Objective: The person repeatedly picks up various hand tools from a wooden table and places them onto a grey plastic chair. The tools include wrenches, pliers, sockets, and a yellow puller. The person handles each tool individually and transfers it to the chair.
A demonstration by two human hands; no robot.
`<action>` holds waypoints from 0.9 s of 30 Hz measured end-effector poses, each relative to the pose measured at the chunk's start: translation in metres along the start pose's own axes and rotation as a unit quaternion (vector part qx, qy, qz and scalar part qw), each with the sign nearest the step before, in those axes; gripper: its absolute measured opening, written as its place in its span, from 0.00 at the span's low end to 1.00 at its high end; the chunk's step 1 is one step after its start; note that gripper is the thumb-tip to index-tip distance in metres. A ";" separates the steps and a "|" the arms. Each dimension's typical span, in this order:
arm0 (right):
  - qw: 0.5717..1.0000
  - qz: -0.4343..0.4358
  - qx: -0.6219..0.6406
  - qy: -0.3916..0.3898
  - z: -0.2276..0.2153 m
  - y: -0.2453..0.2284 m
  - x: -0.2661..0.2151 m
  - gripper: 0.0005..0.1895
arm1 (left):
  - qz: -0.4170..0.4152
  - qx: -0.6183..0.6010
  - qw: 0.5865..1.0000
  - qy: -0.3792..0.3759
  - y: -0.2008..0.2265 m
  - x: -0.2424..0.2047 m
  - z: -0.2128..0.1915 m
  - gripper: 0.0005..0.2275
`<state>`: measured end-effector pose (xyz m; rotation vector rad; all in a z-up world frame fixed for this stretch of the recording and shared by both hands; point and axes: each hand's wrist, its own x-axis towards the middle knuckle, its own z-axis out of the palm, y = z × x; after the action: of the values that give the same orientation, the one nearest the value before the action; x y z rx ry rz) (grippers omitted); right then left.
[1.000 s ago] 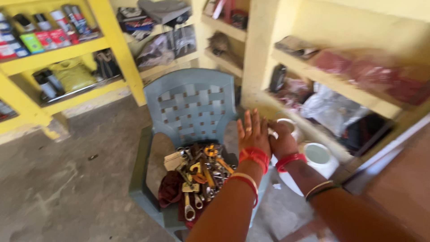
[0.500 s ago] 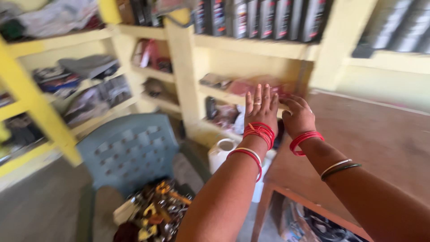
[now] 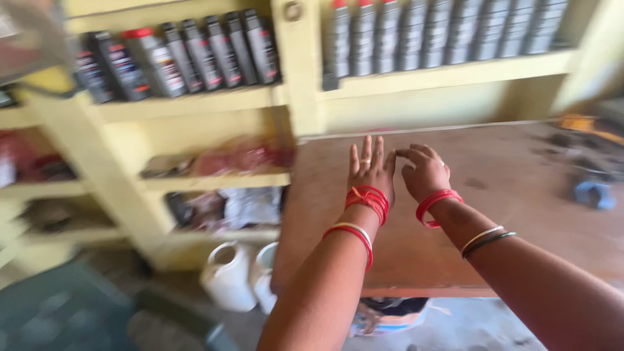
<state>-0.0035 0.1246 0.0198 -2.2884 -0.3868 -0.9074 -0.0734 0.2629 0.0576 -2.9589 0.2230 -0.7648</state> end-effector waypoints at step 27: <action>0.900 0.267 -0.248 -0.241 -0.250 0.482 -0.010 0.22 | 0.219 -0.097 0.969 -0.070 0.423 0.105 0.108 0.27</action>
<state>0.0919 -0.4032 -0.0666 -2.8624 0.3163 -0.1519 0.0182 -0.1666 -0.0333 -2.9450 0.9489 -0.4973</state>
